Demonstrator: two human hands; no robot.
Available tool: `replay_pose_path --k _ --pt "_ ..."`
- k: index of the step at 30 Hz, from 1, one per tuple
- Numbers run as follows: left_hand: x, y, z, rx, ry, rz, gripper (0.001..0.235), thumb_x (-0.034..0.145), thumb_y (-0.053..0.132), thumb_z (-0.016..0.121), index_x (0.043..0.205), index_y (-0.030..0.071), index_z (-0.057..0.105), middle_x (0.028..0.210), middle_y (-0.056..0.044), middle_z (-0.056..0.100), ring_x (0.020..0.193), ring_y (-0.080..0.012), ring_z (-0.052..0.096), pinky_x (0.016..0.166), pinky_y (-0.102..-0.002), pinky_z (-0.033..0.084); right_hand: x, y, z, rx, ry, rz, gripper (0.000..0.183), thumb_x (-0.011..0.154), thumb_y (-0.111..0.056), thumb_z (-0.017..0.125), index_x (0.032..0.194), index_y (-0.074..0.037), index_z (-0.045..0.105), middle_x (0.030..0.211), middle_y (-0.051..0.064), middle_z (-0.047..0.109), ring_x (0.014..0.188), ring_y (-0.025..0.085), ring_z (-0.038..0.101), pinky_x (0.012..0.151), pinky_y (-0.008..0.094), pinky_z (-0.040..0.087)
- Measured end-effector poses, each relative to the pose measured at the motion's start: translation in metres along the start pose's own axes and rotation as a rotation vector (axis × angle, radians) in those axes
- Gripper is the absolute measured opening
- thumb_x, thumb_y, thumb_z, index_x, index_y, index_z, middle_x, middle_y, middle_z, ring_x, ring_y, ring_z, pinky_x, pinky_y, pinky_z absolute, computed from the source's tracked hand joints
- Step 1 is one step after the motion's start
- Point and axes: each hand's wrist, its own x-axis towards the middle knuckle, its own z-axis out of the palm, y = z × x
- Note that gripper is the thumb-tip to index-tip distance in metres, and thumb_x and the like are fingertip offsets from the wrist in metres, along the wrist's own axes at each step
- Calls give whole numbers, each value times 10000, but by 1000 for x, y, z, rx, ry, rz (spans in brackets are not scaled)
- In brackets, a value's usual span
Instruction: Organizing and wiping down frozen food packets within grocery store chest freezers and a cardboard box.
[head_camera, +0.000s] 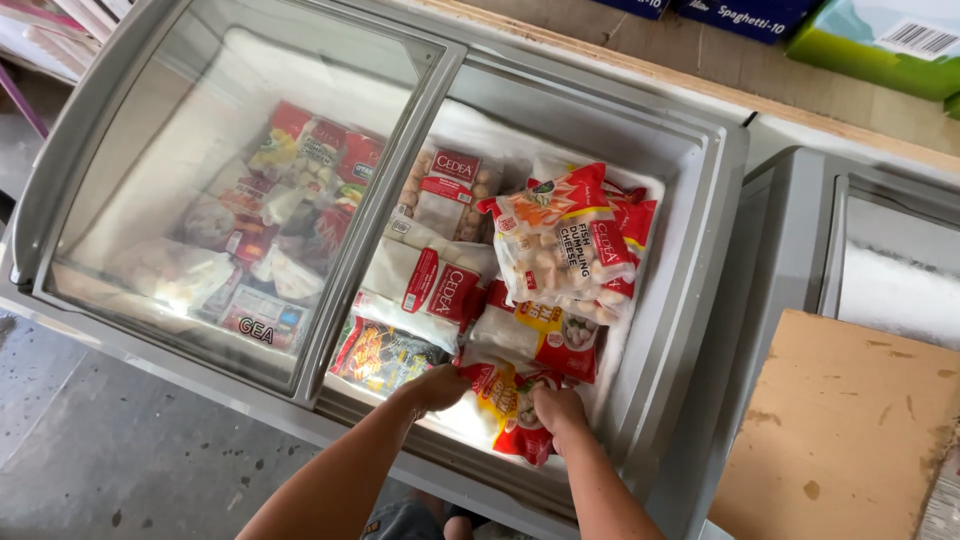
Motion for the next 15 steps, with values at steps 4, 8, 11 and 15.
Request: replay_pose_path --k 4,8,11,15 --pt "63 -52 21 -75 62 157 316 940 261 564 1128 37 684 916 -168 736 837 -258 662 772 -455 539 26 10 11 -100 26 -85 294 884 -185 603 1051 40 691 1022 234 750 838 287 735 755 414 579" --pt "95 -72 36 -482 -206 -125 408 936 459 530 937 65 637 784 -134 669 712 -251 616 659 -437 515 74 32 21 -369 95 -157 338 927 -258 586 1108 12 677 1114 231 721 931 327 716 826 429 567" --pt "127 -69 43 -780 -397 -324 548 932 606 503 793 86 601 684 -109 618 619 -247 582 574 -424 497 122 54 29 -646 111 -349 314 934 -262 591 1115 -17 669 1119 225 710 964 352 701 844 443 555" --pt "210 -107 81 -1175 -667 -608 770 927 803 463 601 111 555 551 -77 551 494 -243 536 462 -408 473 163 94 37 -1013 128 -588 283 945 -266 596 1124 -56 659 1127 217 694 1008 385 680 868 461 539"
